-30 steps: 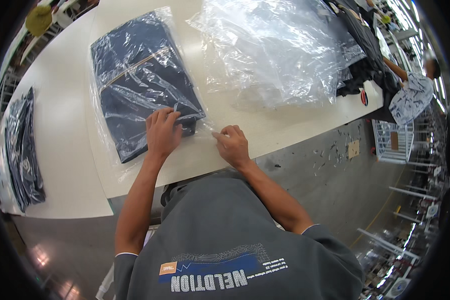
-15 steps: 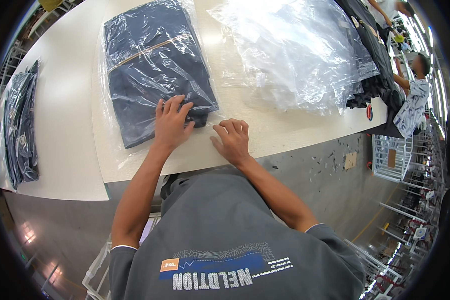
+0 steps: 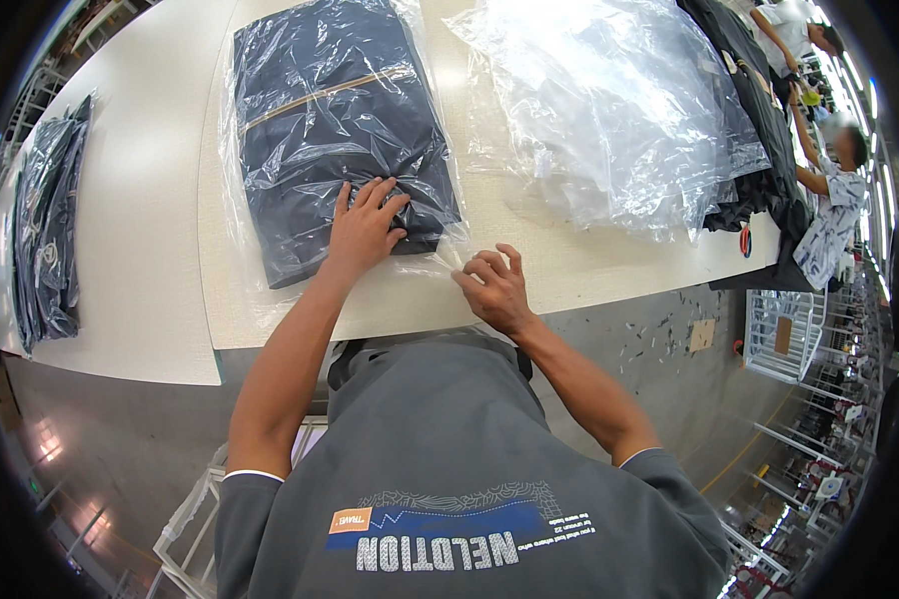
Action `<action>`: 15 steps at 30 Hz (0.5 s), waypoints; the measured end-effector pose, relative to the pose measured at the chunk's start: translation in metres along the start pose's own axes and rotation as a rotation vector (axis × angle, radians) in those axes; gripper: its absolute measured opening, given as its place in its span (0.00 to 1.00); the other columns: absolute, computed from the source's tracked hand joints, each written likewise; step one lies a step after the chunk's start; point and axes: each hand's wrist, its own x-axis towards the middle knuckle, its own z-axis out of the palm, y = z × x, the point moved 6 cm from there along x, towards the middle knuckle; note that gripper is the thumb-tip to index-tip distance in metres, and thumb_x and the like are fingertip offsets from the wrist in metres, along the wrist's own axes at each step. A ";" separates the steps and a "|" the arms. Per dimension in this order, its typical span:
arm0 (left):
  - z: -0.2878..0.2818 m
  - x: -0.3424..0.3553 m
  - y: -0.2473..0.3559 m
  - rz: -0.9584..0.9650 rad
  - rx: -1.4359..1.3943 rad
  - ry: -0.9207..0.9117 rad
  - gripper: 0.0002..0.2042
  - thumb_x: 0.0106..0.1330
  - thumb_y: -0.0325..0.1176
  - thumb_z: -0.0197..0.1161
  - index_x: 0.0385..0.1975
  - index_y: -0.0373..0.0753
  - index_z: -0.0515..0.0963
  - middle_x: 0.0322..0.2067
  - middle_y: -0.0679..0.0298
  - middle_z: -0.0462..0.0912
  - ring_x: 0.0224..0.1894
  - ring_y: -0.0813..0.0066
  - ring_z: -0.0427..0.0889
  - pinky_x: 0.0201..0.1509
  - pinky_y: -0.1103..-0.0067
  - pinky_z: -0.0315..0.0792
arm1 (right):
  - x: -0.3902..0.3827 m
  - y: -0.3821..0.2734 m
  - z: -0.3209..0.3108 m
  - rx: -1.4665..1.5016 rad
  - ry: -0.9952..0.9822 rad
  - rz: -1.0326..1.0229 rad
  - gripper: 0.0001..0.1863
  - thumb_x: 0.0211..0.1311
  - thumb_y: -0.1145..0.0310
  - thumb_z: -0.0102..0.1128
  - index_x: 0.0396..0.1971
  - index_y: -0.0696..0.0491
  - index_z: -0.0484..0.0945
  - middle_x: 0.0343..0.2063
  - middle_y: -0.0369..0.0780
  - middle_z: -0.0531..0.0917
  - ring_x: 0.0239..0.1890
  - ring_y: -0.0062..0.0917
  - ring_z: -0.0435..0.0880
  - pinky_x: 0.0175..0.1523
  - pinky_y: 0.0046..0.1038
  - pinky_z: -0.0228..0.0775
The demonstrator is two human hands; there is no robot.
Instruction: The person folds dark-colored pants and places them into clear plastic bags on a white table. They seal the bags and stack the packaged items into a white wire cart. The process is repeated for multiple units.
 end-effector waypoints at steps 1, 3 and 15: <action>0.000 -0.001 0.000 -0.009 0.001 0.002 0.25 0.58 0.39 0.73 0.57 0.53 0.75 0.66 0.71 0.69 0.72 0.69 0.62 0.77 0.54 0.47 | 0.002 -0.002 -0.008 0.014 0.042 0.040 0.07 0.52 0.72 0.66 0.32 0.47 0.82 0.31 0.30 0.77 0.45 0.24 0.78 0.65 0.43 0.57; 0.001 0.000 0.003 0.006 -0.002 0.007 0.26 0.59 0.39 0.72 0.58 0.53 0.75 0.67 0.69 0.69 0.72 0.68 0.62 0.77 0.54 0.48 | 0.009 -0.007 -0.022 0.043 0.125 0.118 0.08 0.52 0.71 0.67 0.34 0.47 0.82 0.32 0.31 0.77 0.45 0.24 0.78 0.65 0.44 0.56; 0.003 -0.002 -0.001 0.036 0.022 0.022 0.26 0.59 0.42 0.71 0.59 0.54 0.75 0.67 0.68 0.69 0.72 0.68 0.62 0.76 0.53 0.48 | 0.055 -0.044 0.066 0.014 -0.208 0.137 0.04 0.53 0.68 0.64 0.28 0.50 0.81 0.32 0.36 0.79 0.42 0.30 0.77 0.57 0.40 0.62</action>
